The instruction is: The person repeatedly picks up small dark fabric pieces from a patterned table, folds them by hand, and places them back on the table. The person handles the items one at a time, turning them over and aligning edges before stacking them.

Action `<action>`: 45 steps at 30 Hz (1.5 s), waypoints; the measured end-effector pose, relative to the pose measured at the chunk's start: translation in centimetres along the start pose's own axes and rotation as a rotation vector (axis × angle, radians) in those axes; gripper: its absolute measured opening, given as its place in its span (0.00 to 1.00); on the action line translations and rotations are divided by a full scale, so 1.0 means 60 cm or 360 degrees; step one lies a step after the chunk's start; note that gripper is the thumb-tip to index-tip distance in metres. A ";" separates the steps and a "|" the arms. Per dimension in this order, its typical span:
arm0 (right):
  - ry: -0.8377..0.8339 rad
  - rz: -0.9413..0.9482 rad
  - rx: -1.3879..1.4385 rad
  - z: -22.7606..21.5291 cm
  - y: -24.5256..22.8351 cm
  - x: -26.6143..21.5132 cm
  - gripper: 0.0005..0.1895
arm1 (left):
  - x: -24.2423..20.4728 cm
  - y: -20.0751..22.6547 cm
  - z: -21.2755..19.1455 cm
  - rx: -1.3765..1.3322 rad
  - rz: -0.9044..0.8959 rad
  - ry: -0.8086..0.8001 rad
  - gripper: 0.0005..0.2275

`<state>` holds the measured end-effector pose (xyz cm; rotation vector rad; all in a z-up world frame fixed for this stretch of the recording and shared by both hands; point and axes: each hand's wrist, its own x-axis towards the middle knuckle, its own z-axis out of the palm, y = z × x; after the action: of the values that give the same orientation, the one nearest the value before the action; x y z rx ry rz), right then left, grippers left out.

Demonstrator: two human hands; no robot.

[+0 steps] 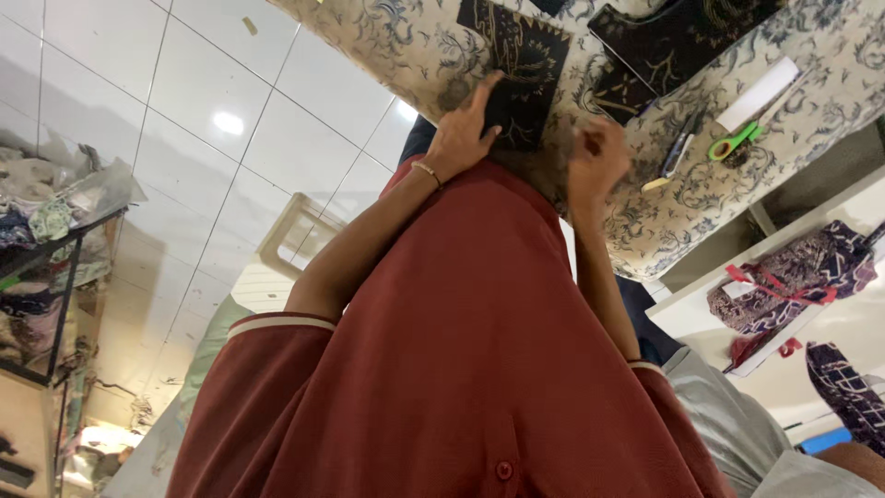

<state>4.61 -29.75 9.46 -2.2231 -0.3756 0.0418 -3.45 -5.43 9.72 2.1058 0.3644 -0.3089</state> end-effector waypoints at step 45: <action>-0.0394 0.1883 0.1515 0.048 0.011 0.139 0.50 | 0.123 0.141 -0.113 -0.0367 0.0208 -0.0648 0.39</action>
<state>12.27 -25.61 7.95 -1.2050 0.7395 0.9166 7.09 -3.02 17.18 1.7778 0.0190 -0.5768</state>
